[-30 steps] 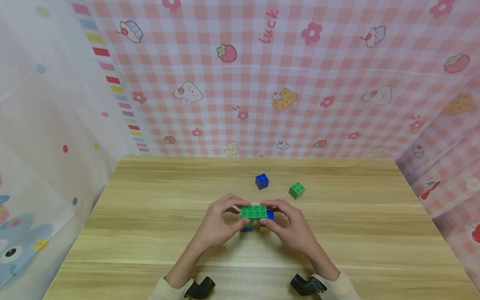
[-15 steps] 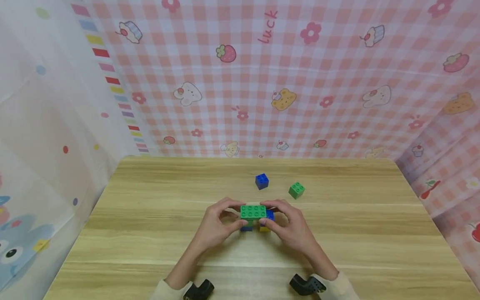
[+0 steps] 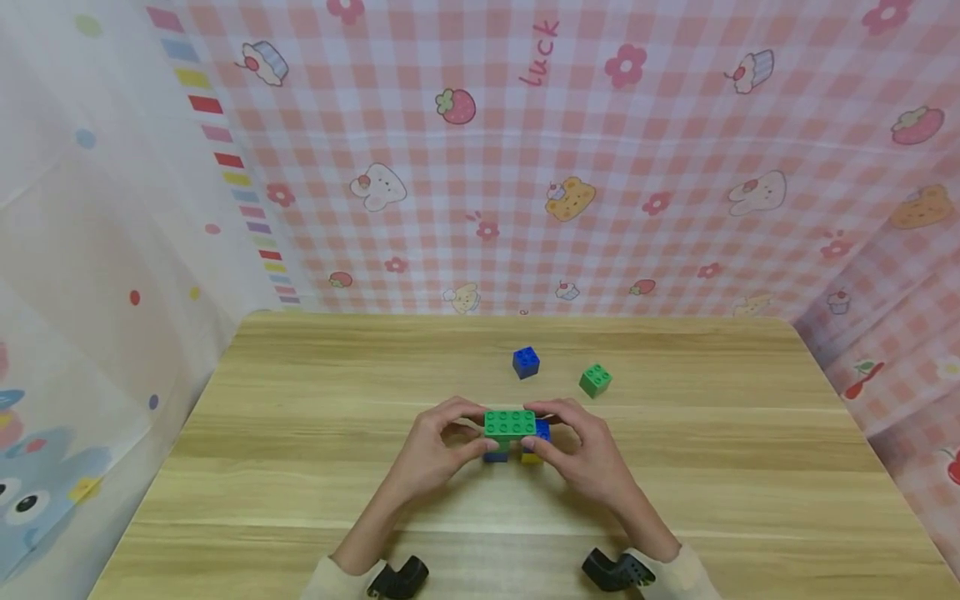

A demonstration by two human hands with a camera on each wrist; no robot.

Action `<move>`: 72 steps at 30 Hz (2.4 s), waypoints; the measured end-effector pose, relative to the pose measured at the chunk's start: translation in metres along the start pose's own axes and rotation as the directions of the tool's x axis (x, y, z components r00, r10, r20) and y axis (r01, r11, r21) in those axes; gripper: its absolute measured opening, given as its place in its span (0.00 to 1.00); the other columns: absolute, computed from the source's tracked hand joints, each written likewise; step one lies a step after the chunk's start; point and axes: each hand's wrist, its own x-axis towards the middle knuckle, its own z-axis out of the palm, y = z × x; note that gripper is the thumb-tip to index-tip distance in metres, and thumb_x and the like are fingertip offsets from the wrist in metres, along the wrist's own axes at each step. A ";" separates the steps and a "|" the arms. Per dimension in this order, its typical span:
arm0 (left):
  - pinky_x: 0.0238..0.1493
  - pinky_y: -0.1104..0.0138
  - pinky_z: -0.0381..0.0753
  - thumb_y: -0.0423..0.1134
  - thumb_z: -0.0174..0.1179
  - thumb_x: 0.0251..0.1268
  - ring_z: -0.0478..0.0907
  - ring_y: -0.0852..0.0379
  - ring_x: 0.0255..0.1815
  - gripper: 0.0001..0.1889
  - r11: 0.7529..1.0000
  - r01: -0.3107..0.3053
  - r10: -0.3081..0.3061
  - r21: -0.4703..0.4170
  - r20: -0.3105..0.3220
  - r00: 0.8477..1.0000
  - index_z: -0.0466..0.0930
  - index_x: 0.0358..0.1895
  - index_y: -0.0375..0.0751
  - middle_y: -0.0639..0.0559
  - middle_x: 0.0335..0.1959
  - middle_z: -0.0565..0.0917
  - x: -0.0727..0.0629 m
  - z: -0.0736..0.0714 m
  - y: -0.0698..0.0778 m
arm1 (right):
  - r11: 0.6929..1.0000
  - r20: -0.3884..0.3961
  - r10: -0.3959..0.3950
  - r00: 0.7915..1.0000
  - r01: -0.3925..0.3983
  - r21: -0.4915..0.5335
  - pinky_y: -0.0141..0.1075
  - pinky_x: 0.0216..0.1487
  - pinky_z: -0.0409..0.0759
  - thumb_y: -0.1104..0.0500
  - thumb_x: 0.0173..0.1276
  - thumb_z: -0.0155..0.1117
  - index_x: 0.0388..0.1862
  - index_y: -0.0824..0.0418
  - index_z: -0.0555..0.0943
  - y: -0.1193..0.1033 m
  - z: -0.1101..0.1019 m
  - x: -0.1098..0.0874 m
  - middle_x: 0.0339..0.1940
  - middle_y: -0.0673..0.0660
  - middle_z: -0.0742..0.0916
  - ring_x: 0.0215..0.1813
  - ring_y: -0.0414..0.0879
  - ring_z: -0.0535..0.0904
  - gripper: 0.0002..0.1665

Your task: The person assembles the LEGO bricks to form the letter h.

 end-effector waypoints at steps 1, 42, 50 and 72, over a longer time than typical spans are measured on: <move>0.54 0.67 0.89 0.37 0.75 0.59 0.85 0.55 0.48 0.17 1.000 -0.003 0.003 0.002 0.000 1.000 0.86 0.52 0.47 0.52 0.50 0.86 0.000 0.000 0.000 | 1.000 0.000 0.000 1.000 0.000 0.002 0.53 0.60 0.85 0.56 0.66 0.75 0.62 0.50 0.82 0.000 0.000 0.000 0.56 0.46 0.87 0.57 0.42 0.82 0.25; 0.55 0.65 0.89 0.36 0.71 0.65 0.83 0.53 0.52 0.15 0.994 -0.094 0.090 0.048 0.076 0.993 0.83 0.53 0.43 0.49 0.51 0.84 0.004 0.000 0.000 | 0.993 0.064 0.111 0.992 -0.112 0.025 0.50 0.63 0.85 0.60 0.63 0.77 0.60 0.51 0.82 0.015 -0.009 -0.007 0.56 0.49 0.87 0.57 0.46 0.83 0.26; 0.55 0.64 0.89 0.36 0.71 0.65 0.84 0.53 0.52 0.15 0.991 -0.109 0.103 0.076 0.079 0.991 0.83 0.54 0.44 0.50 0.51 0.84 0.004 0.000 0.001 | 0.999 0.039 0.039 0.998 -0.040 0.024 0.52 0.62 0.85 0.55 0.64 0.77 0.65 0.49 0.80 0.011 -0.009 -0.005 0.60 0.47 0.85 0.60 0.46 0.82 0.30; 0.56 0.63 0.89 0.35 0.71 0.65 0.84 0.51 0.52 0.15 0.992 -0.113 0.108 0.064 0.075 0.991 0.83 0.53 0.42 0.48 0.50 0.85 0.005 -0.001 0.002 | 1.000 -0.020 -0.025 0.999 0.025 0.006 0.51 0.55 0.87 0.57 0.62 0.78 0.58 0.57 0.84 0.004 -0.001 0.003 0.53 0.46 0.88 0.54 0.42 0.82 0.25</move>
